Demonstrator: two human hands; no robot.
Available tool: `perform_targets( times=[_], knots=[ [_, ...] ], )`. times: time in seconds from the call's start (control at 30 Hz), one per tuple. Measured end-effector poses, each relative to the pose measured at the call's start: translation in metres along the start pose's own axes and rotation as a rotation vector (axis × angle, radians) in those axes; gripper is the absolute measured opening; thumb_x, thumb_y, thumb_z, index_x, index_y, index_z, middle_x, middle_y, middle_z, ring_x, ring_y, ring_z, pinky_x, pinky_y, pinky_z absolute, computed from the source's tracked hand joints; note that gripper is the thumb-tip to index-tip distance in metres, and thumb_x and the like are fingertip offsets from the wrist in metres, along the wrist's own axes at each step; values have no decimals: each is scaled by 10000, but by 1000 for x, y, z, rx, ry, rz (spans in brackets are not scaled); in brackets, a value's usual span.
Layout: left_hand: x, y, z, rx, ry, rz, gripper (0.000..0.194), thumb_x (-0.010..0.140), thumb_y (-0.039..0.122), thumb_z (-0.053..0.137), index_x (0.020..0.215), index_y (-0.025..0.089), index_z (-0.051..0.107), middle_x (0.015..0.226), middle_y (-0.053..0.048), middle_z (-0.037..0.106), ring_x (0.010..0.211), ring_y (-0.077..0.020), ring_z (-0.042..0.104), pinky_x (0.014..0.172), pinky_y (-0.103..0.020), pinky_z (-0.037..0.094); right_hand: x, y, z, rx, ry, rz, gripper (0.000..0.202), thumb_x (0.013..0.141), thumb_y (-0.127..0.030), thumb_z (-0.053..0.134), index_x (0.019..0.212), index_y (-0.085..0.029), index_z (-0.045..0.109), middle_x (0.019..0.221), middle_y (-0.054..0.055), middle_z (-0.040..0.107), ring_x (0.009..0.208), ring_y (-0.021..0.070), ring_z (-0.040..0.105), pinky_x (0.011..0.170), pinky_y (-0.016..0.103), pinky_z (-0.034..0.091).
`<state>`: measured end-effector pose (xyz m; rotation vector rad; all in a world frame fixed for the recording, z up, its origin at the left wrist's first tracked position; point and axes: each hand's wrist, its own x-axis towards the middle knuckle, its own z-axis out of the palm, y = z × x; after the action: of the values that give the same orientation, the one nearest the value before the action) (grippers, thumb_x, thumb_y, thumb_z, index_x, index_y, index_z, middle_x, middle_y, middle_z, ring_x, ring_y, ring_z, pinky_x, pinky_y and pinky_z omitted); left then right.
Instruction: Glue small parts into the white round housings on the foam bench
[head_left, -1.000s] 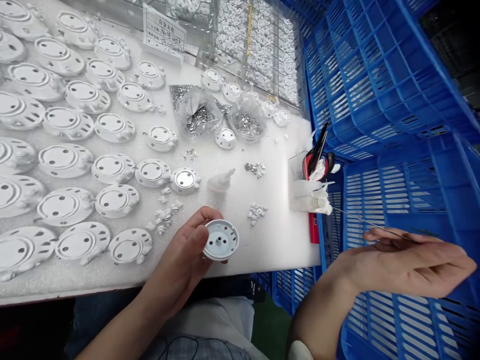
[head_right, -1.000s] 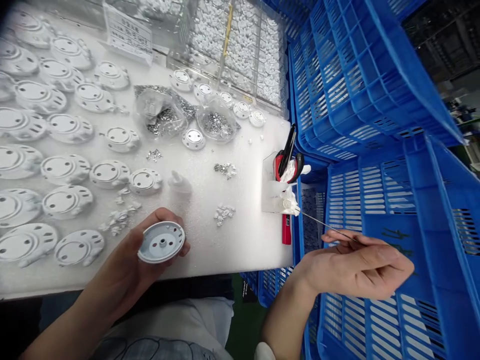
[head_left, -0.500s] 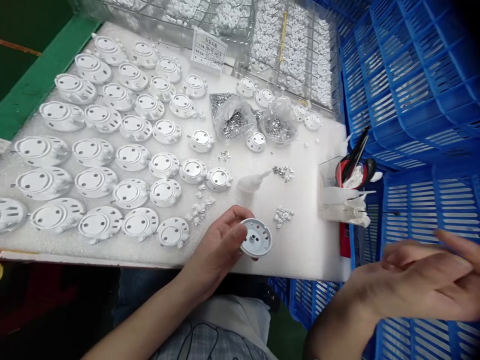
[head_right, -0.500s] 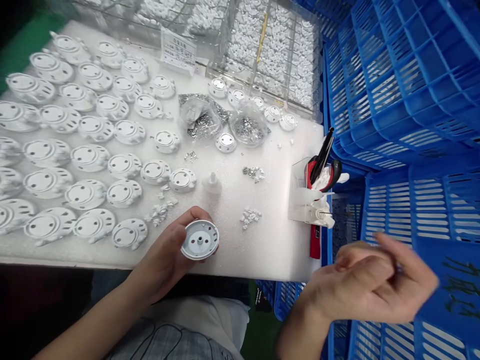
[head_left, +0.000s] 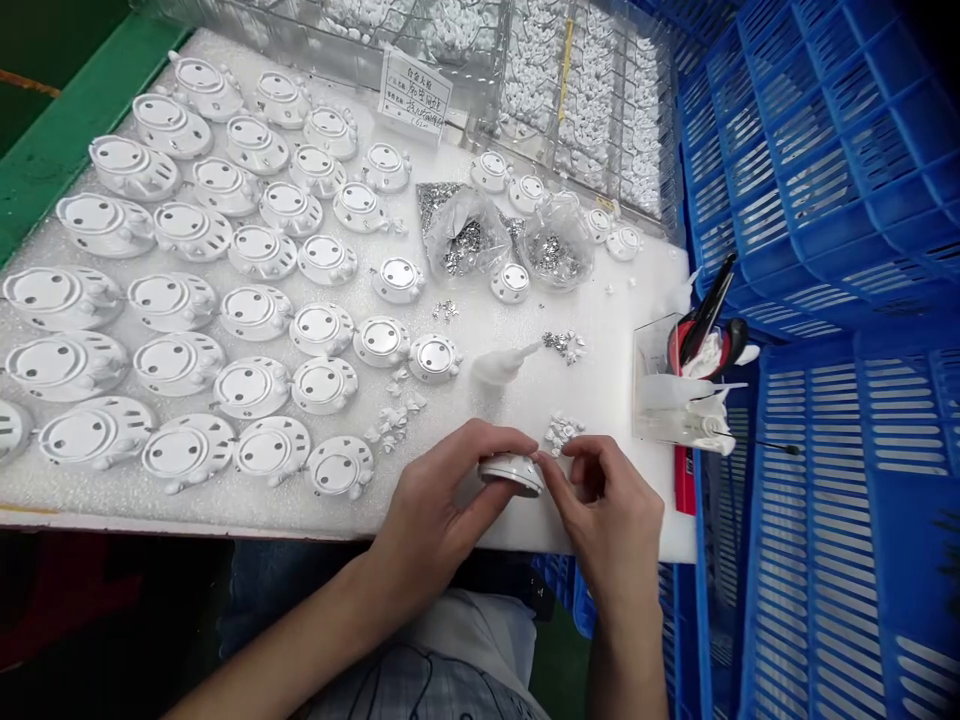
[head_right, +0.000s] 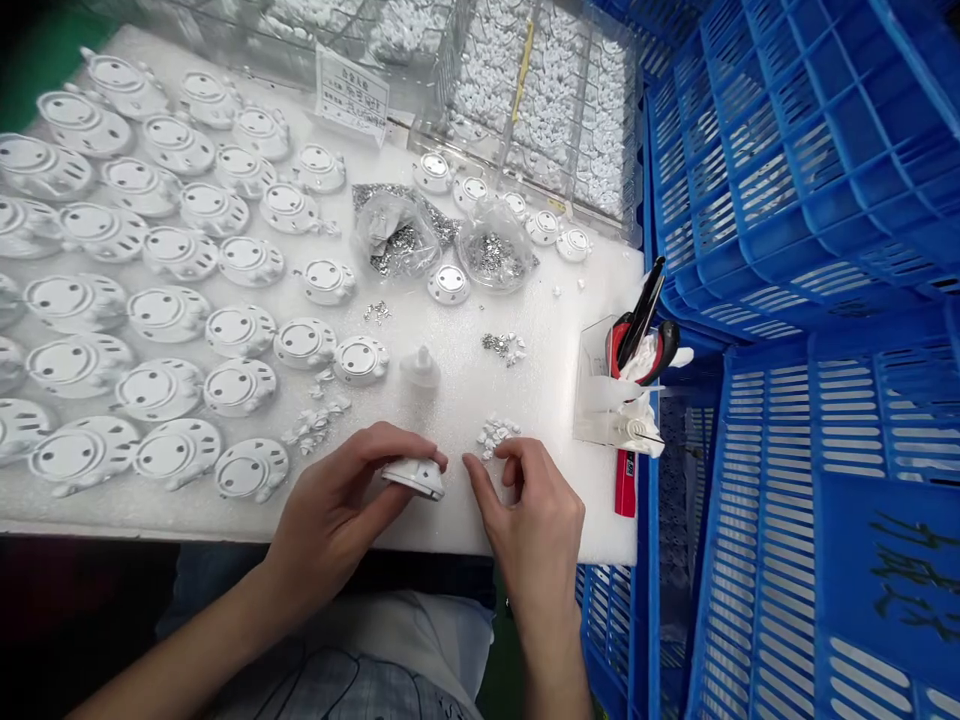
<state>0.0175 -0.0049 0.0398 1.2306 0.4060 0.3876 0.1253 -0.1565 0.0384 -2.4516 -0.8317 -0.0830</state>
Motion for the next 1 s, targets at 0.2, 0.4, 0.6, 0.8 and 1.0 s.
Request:
perform_targets(
  times=[0.2, 0.4, 0.6, 0.8, 1.0],
  knots=[
    [-3, -3, -2, 42, 32, -55, 142, 912, 212, 799, 1048, 252, 811, 982, -43, 833, 927, -230, 756, 887, -314, 538, -2, 1, -2, -32, -54, -35, 217, 1008, -400, 640, 896, -214, 642, 643, -72, 556, 526, 102, 532, 543, 236, 405],
    [-2, -4, -2, 66, 53, -33, 99, 934, 327, 806, 979, 239, 801, 939, -46, 816, 879, -221, 746, 838, -309, 543, -8, 2, -13, 83, -24, -25, 123, 993, -328, 674, 924, -226, 676, 732, -38, 660, 584, 117, 602, 581, 241, 483],
    [1, -4, -4, 119, 16, 52, 39, 953, 238, 777, 989, 234, 789, 944, -30, 813, 885, -192, 753, 826, -271, 563, -14, 11, -18, 244, 59, 116, 103, 940, -318, 751, 912, -225, 717, 859, -7, 735, 664, 117, 659, 632, 245, 525],
    [2, -7, -4, 189, -13, 167, 129, 941, 131, 718, 1006, 233, 762, 935, 0, 803, 868, -154, 751, 808, -221, 573, -13, 15, -13, 598, 57, 289, 118, 878, -311, 810, 905, -219, 740, 896, 29, 732, 750, 144, 671, 633, 254, 547],
    [5, -6, -6, 314, -18, 219, 205, 914, 91, 686, 992, 266, 760, 920, 42, 814, 833, -115, 771, 773, -135, 576, -9, 15, -1, 612, 130, 368, 209, 840, -399, 813, 868, -208, 735, 787, 17, 720, 615, 132, 625, 576, 255, 532]
  ],
)
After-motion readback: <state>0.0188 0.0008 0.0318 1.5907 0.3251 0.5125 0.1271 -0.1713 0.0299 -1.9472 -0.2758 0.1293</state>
